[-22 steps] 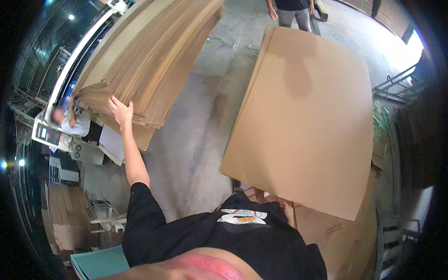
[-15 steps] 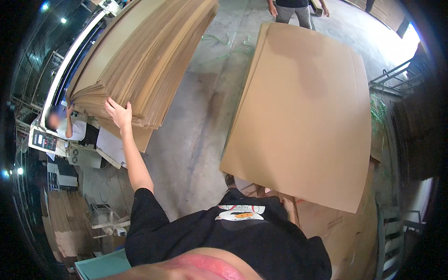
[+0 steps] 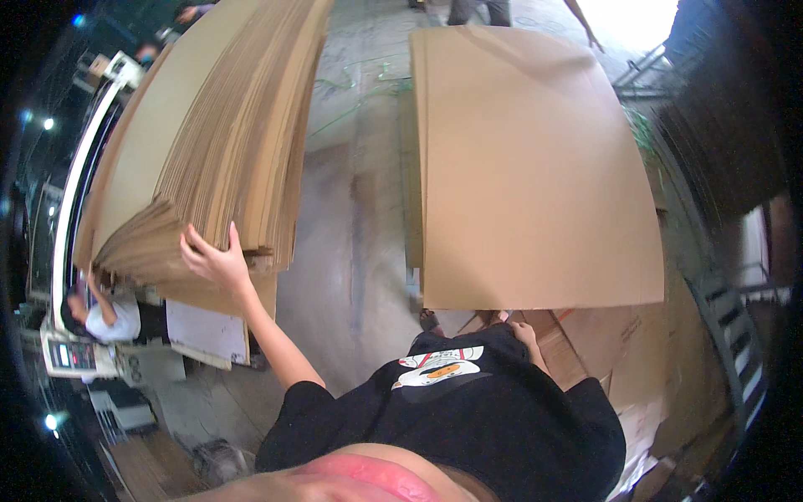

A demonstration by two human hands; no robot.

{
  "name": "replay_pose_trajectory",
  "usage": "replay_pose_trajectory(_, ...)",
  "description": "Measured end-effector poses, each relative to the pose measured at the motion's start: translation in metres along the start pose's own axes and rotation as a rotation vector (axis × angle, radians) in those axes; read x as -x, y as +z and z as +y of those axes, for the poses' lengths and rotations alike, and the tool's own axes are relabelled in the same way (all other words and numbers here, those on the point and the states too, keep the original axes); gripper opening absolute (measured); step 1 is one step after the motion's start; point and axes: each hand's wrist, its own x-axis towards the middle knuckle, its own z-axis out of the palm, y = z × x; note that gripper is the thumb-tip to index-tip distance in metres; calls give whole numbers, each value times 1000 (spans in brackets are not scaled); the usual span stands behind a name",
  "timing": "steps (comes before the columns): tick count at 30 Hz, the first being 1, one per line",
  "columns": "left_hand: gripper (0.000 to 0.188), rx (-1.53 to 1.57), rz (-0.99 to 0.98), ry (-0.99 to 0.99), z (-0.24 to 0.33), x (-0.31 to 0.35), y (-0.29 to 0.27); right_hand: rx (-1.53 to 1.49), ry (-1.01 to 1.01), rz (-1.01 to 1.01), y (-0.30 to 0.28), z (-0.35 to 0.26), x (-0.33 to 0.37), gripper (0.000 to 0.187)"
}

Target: The person repeatedly picks up large flat cardboard sheets from a stack and places them onto a growing pile on the floor. The action is continuous and involves handling the sheets by hand without tools.

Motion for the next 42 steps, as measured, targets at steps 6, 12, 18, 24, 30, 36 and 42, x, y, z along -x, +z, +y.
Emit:
replay_pose_trajectory(6, 53, 185, 161, 103, -25, -1, 26, -100, 6, 239, 50, -32, 48, 41)
replay_pose_trajectory(12, 50, 282, 201, 104, -26, -2, 34, -109, -46, 83, 69, -19, 60, 42)
replay_pose_trajectory(18, 49, 251, 182, 92, -28, -3, 33, -121, 24, 110, 81, -25, 59, 43)
replay_pose_trajectory(24, 48, 264, 215, 87, -27, -3, 34, 25, -206, 116, 88, 0, 54, 29)
replay_pose_trajectory(30, 47, 274, 205, 89, -30, -4, 33, 48, -191, 62, 78, -6, 49, 28)
replay_pose_trajectory(36, 50, 274, 201, 82, -35, 0, 38, 75, -214, 26, 75, -2, 39, 29)
replay_pose_trajectory(42, 50, 271, 205, 86, -36, -1, 37, 261, -289, -53, 64, -31, 55, 28)
